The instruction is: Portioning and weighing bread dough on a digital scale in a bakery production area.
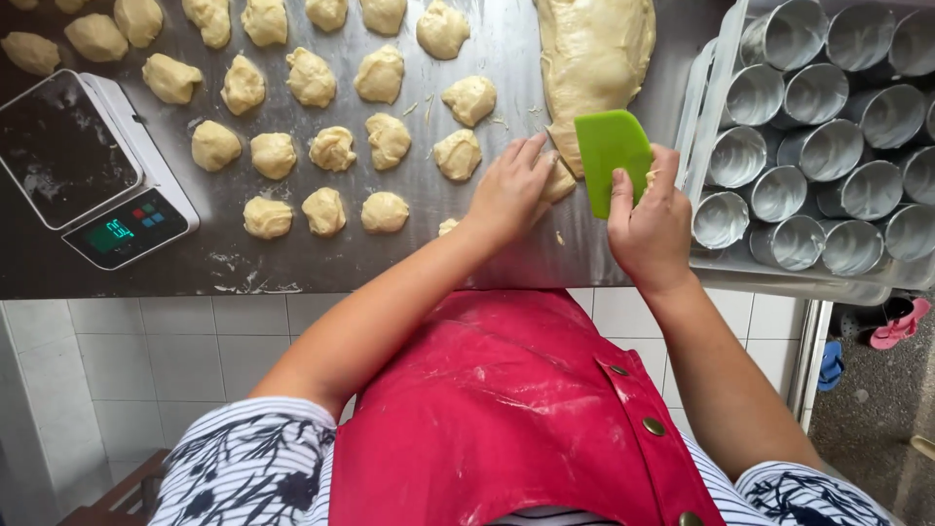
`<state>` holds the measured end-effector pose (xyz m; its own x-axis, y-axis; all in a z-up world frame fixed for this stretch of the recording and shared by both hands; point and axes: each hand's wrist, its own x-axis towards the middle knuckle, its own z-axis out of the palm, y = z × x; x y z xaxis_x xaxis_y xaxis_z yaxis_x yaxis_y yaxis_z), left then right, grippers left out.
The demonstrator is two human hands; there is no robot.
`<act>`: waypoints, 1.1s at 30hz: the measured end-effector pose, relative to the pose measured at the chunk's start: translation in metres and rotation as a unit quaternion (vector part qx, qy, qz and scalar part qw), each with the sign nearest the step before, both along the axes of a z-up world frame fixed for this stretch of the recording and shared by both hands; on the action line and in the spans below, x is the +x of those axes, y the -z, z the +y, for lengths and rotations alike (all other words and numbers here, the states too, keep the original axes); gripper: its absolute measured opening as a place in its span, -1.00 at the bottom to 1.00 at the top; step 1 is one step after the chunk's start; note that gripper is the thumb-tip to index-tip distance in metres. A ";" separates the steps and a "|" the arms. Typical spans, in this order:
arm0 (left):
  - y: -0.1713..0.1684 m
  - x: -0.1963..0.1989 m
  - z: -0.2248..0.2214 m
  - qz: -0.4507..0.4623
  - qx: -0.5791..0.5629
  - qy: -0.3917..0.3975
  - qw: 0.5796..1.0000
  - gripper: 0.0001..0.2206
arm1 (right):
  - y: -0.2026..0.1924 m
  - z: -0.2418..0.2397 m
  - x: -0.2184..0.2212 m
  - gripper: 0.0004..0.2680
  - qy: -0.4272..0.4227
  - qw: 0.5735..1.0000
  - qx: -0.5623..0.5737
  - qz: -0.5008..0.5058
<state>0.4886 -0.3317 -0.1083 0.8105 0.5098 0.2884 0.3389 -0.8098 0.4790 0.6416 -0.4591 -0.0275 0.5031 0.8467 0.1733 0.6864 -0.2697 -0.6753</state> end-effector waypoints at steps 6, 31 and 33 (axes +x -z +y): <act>0.035 -0.007 -0.007 0.043 -0.118 -0.013 0.992 -0.64 | 0.008 -0.020 -0.003 -0.80 0.010 0.999 0.039 0.018; 0.042 -0.006 0.002 0.007 0.012 -0.014 1.000 -0.91 | 0.071 0.014 -0.044 -0.77 -0.012 0.991 -0.115 -0.074; 0.043 -0.009 0.007 0.020 -0.009 -0.018 1.000 -0.89 | 0.059 0.016 -0.043 -0.77 0.003 0.991 -0.115 -0.062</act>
<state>0.4791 -0.3251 -0.1510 0.8019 0.5441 0.2467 0.3873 -0.7879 0.4788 0.5984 -0.4431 -0.0865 0.4944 0.8685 0.0370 0.7583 -0.4101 -0.5067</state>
